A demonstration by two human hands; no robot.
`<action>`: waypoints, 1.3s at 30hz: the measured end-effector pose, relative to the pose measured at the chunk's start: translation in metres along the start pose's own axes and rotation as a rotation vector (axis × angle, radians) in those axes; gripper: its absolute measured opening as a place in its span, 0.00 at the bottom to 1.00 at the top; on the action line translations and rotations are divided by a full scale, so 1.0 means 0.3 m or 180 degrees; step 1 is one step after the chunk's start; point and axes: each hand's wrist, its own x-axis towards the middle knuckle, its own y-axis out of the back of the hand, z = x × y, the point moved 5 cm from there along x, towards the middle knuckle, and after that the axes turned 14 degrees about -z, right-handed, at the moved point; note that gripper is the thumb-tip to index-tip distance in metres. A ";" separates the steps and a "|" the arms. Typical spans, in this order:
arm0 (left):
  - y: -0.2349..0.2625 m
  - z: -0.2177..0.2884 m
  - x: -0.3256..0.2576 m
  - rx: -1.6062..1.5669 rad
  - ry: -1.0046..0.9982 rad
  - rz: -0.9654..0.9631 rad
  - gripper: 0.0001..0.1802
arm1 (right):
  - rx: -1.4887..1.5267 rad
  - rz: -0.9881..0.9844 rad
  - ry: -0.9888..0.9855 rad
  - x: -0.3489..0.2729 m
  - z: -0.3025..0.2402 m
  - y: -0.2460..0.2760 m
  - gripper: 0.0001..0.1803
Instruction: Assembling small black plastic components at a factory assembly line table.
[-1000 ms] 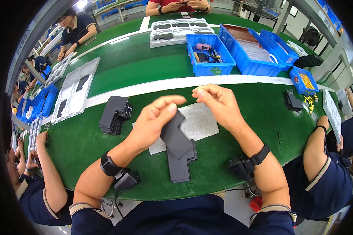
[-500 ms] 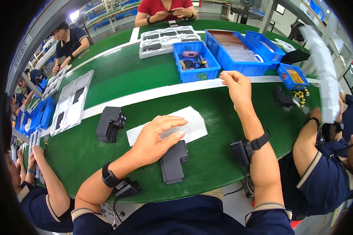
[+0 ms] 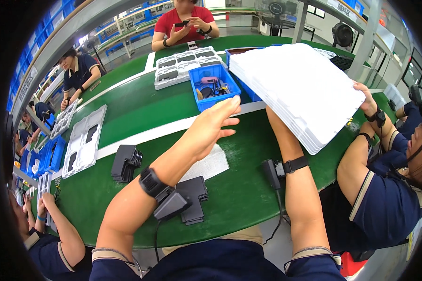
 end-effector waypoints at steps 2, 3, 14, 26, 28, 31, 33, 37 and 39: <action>-0.020 -0.001 0.076 -0.0076 0.0074 -0.0288 0.48 | -0.0407 -0.0047 0.0048 0.000 -0.050 0.032 0.08; -0.036 -0.010 0.111 -0.0349 0.0147 -0.0188 0.50 | 0.0453 -0.0240 -0.0198 0.003 -0.037 0.028 0.10; -0.075 -0.008 0.234 -0.1996 -0.0495 0.0270 0.28 | 0.1656 0.0131 -0.0052 0.009 -0.028 -0.056 0.15; 0.218 0.096 -0.150 -0.2009 -0.1396 0.0635 0.27 | 0.3689 -0.0223 -0.0299 -0.025 -0.108 -0.126 0.15; 0.317 0.115 -0.272 -0.1729 -0.1399 0.1188 0.29 | 0.1192 -0.0058 0.0773 0.025 -0.204 0.053 0.12; 0.486 0.131 -0.432 -0.1443 -0.1520 0.1494 0.27 | 0.0965 -0.0202 0.0692 0.032 -0.208 0.025 0.07; 0.635 0.128 -0.548 -0.1315 -0.1616 0.1625 0.26 | 0.0907 -0.0285 0.0558 0.028 -0.200 0.020 0.05; 0.889 0.122 -0.754 -0.1363 -0.1787 0.2096 0.21 | 0.0621 -0.0452 0.0105 0.037 -0.126 0.011 0.05; 1.027 0.106 -0.847 -0.1330 -0.1860 0.2331 0.20 | 0.0474 -0.0510 -0.0227 0.040 -0.067 -0.001 0.04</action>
